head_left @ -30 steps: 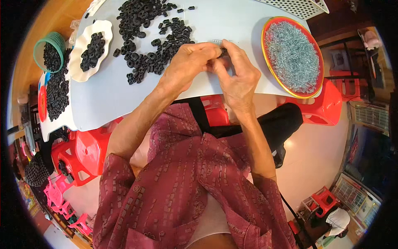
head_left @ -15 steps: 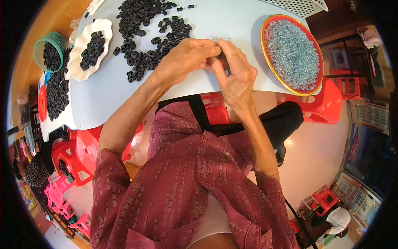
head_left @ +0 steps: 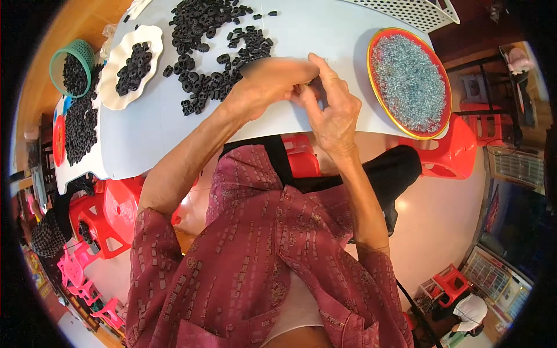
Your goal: Assembling small black circular components with tiny blue beads by hand on a workshop table.
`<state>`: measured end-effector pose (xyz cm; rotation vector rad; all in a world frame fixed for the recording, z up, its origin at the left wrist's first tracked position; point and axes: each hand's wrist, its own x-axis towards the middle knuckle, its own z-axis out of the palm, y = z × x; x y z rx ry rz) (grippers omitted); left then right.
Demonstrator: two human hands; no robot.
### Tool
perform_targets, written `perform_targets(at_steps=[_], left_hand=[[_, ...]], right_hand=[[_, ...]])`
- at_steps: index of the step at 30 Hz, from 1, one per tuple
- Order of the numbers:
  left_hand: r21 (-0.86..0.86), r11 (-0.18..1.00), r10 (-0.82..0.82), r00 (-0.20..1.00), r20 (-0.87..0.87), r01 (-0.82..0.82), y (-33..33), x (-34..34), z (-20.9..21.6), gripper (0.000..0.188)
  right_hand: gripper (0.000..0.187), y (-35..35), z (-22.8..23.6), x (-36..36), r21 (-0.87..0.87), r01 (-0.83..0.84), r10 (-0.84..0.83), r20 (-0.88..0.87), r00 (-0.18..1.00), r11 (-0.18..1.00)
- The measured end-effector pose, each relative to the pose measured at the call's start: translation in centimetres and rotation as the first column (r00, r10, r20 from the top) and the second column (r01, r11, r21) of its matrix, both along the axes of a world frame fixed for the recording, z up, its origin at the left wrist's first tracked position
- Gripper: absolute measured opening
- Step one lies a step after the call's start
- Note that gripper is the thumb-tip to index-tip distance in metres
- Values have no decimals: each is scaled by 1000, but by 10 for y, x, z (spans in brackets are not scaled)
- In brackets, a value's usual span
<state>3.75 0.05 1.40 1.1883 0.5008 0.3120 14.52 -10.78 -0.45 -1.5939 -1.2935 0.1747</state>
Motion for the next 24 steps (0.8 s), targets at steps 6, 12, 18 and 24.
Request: perform_targets(at_steps=[6, 12, 18, 24], left_hand=[[92, 996, 18, 997, -71, -12, 2, 0, 0, 27], [13, 1000, 20, 998, -52, -19, 0, -1, 1, 26], [-88, 995, 51, 999, 17, -49, -1, -4, -5, 27], [18, 1000, 23, 997, 77, -24, -8, -7, -3, 30]], right_hand=[[46, 4, -3, 0, 113, -6, -16, 194, 981, 994], [48, 0, -1, -2, 17, 29, -29, 19, 999, 999], [36, 2, 1, 8, 76, -51, 57, -66, 996, 996], [20, -1, 15, 15, 6, -169, 155, -440, 885, 986]])
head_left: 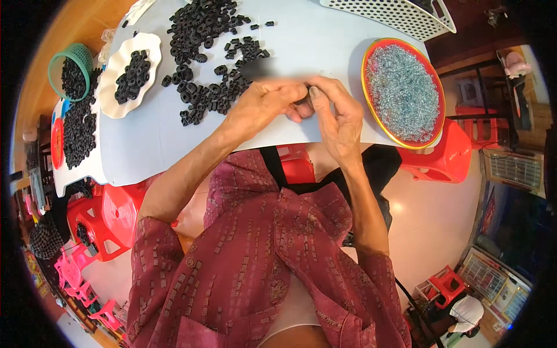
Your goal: Assembling small black circular components with tiny blue beads by hand on a workshop table.
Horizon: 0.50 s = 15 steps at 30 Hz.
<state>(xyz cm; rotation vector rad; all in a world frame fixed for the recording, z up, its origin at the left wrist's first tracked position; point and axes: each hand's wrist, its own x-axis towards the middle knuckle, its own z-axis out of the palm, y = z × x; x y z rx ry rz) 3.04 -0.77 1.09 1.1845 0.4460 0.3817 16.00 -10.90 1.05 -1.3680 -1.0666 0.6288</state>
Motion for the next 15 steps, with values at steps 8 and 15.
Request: perform_targets(at_steps=[8, 15], left_hand=[[117, 993, 4, 988, -153, 14, -1, -1, 4, 35], [133, 991, 31, 995, -100, -17, -7, -1, 6, 29]], right_hand=[[20, 2, 0, 15, -15, -25, 27, 168, 985, 1000], [15, 6, -10, 17, 13, 15, -15, 25, 1000, 1000]])
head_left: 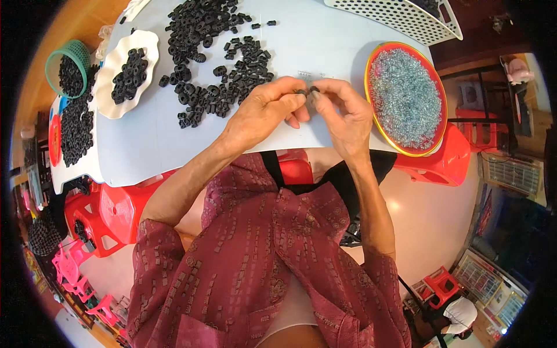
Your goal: Assembling small black circular components with tiny blue beads by hand on a workshop table.
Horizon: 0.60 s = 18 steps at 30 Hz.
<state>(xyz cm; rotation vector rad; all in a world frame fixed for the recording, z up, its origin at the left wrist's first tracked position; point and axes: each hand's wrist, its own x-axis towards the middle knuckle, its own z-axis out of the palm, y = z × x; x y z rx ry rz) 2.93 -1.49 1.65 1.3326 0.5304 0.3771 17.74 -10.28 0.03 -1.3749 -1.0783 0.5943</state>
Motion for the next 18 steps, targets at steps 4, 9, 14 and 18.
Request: perform_targets(at_steps=[4, 9, 14, 18], left_hand=[[-61, 998, 28, 1000, -13, -29, 1, -1, -2, 27], [-96, 994, 44, 999, 12, -42, 0, -2, -4, 26], [-45, 999, 30, 1000, 8, -30, -1, -3, -1, 30], [-15, 1000, 10, 1000, 15, -9, -2, -1, 0, 32]], right_hand=[[13, -1, -1, 1, -20, 4, -5, -26, 1000, 1000], [17, -5, 5, 5, -75, -129, 110, -216, 970, 989], [19, -3, 7, 7, -74, -162, 145, -194, 970, 984], [19, -3, 6, 9, -37, -181, 173, -156, 973, 983]])
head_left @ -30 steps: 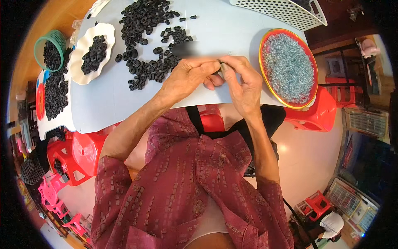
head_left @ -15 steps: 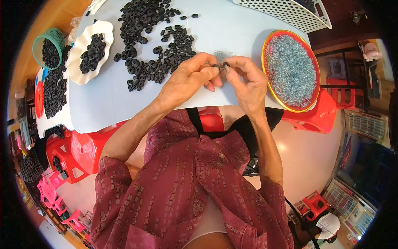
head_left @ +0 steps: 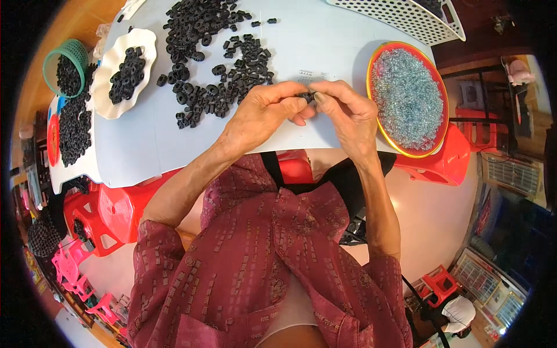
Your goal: Assembling small black circular components with tiny blue beads by hand on a workshop table.
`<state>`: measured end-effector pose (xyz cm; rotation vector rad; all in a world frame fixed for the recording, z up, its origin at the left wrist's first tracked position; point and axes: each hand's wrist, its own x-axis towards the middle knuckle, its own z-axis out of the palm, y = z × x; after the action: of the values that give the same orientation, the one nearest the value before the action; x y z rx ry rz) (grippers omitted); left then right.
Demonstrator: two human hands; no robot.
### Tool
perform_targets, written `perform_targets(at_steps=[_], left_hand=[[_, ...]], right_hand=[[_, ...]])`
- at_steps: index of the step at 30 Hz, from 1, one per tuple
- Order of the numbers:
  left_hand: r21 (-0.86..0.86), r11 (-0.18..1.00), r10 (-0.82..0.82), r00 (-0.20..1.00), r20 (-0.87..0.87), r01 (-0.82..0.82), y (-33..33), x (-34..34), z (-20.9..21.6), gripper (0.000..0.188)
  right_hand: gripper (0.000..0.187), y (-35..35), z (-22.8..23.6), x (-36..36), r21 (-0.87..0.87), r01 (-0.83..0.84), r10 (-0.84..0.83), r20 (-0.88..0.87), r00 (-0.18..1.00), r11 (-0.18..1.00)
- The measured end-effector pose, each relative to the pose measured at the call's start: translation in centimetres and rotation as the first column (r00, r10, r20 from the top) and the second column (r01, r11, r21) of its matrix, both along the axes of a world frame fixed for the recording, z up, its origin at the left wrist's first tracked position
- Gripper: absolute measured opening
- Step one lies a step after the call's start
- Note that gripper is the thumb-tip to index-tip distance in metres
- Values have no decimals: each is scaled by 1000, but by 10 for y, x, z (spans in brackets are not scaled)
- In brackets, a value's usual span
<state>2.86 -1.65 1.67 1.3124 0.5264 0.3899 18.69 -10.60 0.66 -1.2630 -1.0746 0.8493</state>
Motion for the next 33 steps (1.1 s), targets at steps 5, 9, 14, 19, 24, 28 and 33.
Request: perform_targets(at_steps=[5, 9, 14, 19, 24, 28, 33], left_hand=[[60, 997, 45, 999, -26, -44, -1, 1, 2, 23], [84, 996, 34, 999, -31, -31, 1, 1, -2, 22], [114, 993, 37, 999, -2, -36, 0, 1, -7, 22], [178, 982, 66, 998, -24, -61, -4, 3, -5, 20], [621, 777, 178, 982, -65, -100, -9, 9, 8, 16], [340, 925, 175, 984, 20, -171, -7, 19, -3, 14], [494, 864, 163, 983, -88, -99, -9, 18, -1, 14]], right_hand=[[17, -3, 7, -3, -62, 29, -29, -1, 1000, 998], [16, -5, 9, -3, -79, 32, -33, -21, 999, 996], [14, -5, 10, -3, -94, 38, -39, 0, 999, 995], [11, -5, -3, -6, -39, 87, -85, 36, 996, 995], [12, -5, -4, -7, 47, 137, -140, 58, 988, 989], [12, -4, -9, -4, 84, 170, -180, 139, 974, 982], [13, -7, -5, -10, 173, 205, -254, 338, 906, 963]])
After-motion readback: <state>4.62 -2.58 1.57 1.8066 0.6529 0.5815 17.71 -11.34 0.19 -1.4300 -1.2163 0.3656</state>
